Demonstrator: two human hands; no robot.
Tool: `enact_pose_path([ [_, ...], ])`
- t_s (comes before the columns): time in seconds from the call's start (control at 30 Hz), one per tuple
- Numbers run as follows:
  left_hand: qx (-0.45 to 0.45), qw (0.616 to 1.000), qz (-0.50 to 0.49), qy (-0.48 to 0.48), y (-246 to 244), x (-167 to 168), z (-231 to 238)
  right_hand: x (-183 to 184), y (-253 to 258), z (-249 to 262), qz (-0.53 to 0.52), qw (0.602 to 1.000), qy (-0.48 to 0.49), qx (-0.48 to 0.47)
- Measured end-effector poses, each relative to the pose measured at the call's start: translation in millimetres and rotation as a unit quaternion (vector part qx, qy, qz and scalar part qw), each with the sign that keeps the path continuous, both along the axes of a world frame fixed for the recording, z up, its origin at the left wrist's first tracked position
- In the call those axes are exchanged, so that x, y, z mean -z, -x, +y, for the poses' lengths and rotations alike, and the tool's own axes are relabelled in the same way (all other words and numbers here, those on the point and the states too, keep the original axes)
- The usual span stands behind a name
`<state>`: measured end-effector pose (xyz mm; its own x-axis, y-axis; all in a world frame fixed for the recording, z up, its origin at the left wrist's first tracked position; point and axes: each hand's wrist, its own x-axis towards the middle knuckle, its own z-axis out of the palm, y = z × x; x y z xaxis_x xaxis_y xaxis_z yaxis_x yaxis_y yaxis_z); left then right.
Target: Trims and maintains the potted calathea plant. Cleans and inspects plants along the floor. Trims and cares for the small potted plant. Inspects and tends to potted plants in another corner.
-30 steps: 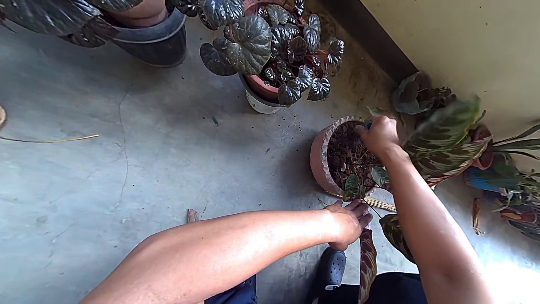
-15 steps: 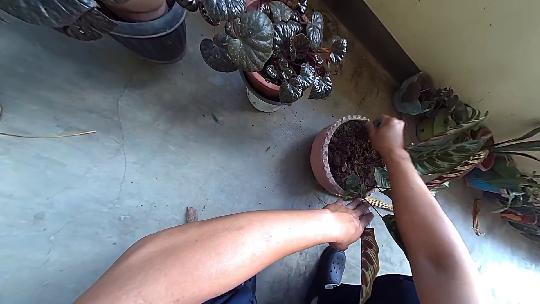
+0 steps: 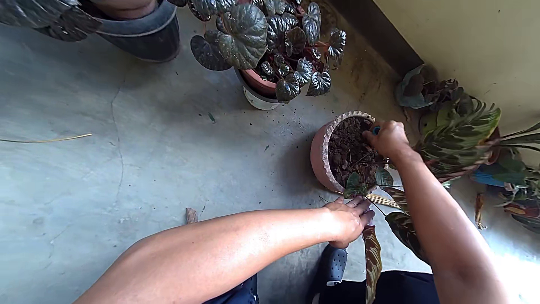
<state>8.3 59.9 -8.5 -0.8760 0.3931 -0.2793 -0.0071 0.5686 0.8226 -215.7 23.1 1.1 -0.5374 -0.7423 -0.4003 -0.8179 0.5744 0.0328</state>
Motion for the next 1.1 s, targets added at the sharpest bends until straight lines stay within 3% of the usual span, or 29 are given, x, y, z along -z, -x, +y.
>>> enact_pose_path([
  [0.1,-0.003,1.000,0.006,0.003,2,-1,0,-15,1,-6,0.014,0.995,0.101,-0.021],
  [0.17,-0.002,1.000,0.006,0.003,2,-1,1,0,-10,-18,0.001,0.987,0.155,-0.032],
  [0.23,-0.002,1.000,0.005,0.002,3,-2,0,14,-26,-22,-0.021,0.990,0.128,-0.053],
  [0.37,-0.003,1.000,0.001,0.001,1,-2,0,-10,-27,-12,-0.054,0.995,0.032,-0.080],
  [0.5,-0.004,1.000,0.001,0.010,1,-5,0,-2,-29,-10,-0.044,0.980,0.173,-0.090],
  [0.6,-0.010,1.000,0.008,0.014,-2,-3,0,3,-53,-15,-0.075,0.993,0.056,-0.070],
  [0.7,-0.064,0.995,0.076,0.003,-11,10,-9,-30,-49,-17,-0.084,0.991,0.024,-0.104],
  [0.87,-0.228,0.954,0.194,0.016,-33,20,-39,-133,-35,13,-0.050,0.972,0.185,-0.135],
  [0.97,-0.151,0.967,0.165,0.126,-42,39,-39,-190,-9,51,-0.046,0.950,0.292,-0.103],
  [1.03,-0.065,0.983,0.121,0.123,-42,56,-20,-210,26,84,-0.087,0.920,0.378,-0.062],
  [1.1,-0.010,0.983,0.167,0.083,-31,76,11,-219,53,125,-0.089,0.899,0.429,0.001],
])
